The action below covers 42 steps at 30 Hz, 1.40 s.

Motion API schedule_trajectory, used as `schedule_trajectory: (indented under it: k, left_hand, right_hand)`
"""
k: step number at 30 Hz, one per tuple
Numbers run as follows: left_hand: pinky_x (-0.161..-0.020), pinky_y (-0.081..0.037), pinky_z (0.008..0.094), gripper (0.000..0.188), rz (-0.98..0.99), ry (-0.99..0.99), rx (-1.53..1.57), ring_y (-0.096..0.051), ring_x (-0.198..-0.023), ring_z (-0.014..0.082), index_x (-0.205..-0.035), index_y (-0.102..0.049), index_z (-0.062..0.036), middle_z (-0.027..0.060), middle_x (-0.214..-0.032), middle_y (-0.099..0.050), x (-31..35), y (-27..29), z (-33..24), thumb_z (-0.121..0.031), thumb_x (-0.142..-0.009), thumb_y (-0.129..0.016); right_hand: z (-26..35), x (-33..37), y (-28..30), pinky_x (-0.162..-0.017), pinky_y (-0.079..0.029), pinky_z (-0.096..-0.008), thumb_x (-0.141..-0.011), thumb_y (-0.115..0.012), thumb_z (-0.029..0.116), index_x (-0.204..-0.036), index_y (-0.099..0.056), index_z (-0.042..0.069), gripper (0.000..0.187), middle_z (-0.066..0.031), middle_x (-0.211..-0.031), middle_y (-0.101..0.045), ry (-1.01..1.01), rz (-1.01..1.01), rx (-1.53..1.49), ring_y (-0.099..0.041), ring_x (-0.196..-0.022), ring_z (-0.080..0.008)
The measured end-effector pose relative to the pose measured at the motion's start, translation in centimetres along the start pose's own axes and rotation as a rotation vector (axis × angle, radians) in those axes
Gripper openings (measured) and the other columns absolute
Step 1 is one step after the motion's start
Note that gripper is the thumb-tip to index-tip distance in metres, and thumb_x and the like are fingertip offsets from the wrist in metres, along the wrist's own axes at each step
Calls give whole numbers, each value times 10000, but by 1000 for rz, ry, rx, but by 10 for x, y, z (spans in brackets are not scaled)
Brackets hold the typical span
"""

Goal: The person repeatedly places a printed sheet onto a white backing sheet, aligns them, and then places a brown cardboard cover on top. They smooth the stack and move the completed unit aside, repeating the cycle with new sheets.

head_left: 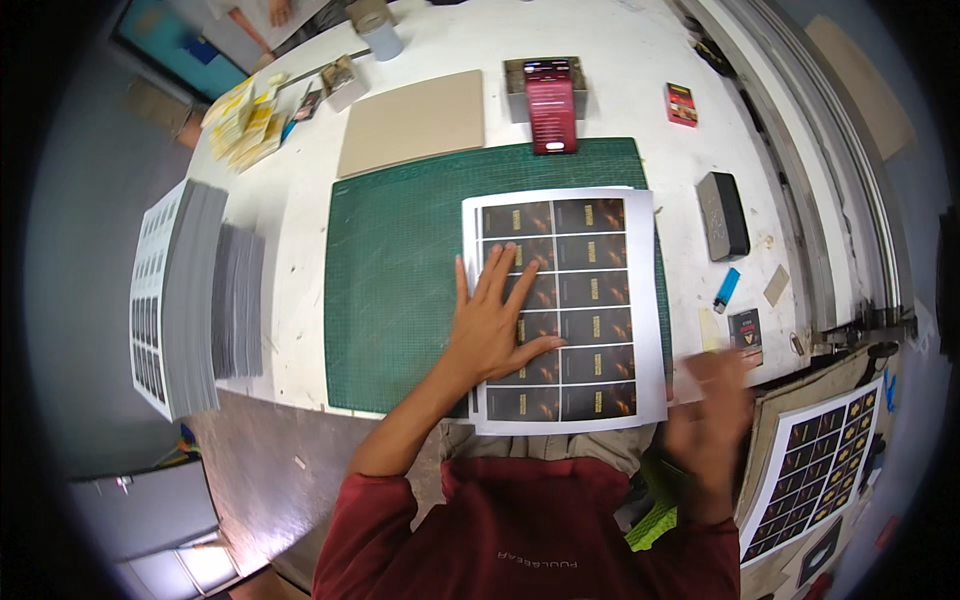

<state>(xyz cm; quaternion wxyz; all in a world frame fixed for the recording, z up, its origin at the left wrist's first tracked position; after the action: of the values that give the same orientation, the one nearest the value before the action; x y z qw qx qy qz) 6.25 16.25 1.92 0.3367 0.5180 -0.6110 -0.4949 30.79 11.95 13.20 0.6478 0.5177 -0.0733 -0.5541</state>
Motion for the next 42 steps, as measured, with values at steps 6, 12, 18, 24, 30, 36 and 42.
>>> schedule_trajectory:
  k: [6,12,18,24,30,36,42]
  left_hand:
    - [-1110,26,709,938,-1,58,-138,-93,-1481,490,-1535,-312,-81,352,-1568,-145,6,-4,-3,-714,-871,-505]
    - [-1155,6,642,1016,-70,-135,-112,-113,-1477,488,-1482,-297,94,402,-1525,-193,-93,-22,-41,-733,-901,-407]
    - [-1188,-20,595,926,-196,-190,55,-176,-1490,392,-1469,-377,33,280,-1551,-290,-168,-61,-82,-716,-924,-374]
    - [-1208,-41,574,760,403,-519,431,-176,-1497,346,-1517,-331,-43,178,-1580,-298,-46,-63,-142,-599,-1000,-295]
    - [-1216,-34,485,754,-53,-155,664,-68,-1513,373,-1565,-172,-41,217,-1618,-164,8,33,-5,-467,-1009,-451]
    - [-1216,-66,427,849,-215,577,948,-62,-1507,382,-1518,-109,111,332,-1587,-94,25,-37,91,-464,-1009,-471]
    - [-1216,-65,440,837,-237,528,1102,-24,-1503,408,-1524,-81,103,332,-1592,-52,20,-36,74,-450,-1019,-455]
  right_hand:
    - [-5,46,-86,-1105,-215,-704,-819,-730,271,-1208,-654,65,446,-135,-1362,-559,-142,383,202,-487,-1304,-336]
    - [-10,53,-99,-1100,-226,-703,-813,-735,264,-1246,-632,28,504,-139,-1413,-536,-147,340,154,-471,-1322,-399]
    - [-6,52,-103,-1101,-217,-704,-821,-727,259,-1158,-680,-5,432,-147,-1390,-555,-135,346,122,-474,-1303,-444]
    - [-13,62,-104,-1131,-174,-687,-827,-720,186,-1052,-728,14,283,-158,-1328,-604,-182,368,45,-537,-1268,-393]
    - [-57,30,-73,-1155,-268,-535,-779,-803,182,-1065,-691,-16,366,-175,-1137,-693,-291,128,-143,-673,-1050,-336]
    - [-135,-48,-155,-1030,-427,-350,-949,-667,232,-1480,-264,-116,753,-251,-1411,-491,-618,179,-880,-514,-1268,-259]
    - [-113,-65,-163,-1132,-309,-371,-939,-671,287,-1495,-236,-113,811,-296,-1453,-430,-601,248,-573,-418,-1369,-322]
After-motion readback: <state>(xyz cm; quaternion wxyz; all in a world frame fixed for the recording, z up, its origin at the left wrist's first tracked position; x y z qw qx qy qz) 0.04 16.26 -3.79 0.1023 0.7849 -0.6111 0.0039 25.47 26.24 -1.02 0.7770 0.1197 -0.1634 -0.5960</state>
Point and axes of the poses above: each hand's wrist, its own x-axis away from the middle knuckle, its own y-axis out of the back of the hand, z = x × y, the point moved 8 cm from there along -x, towards the middle knuckle
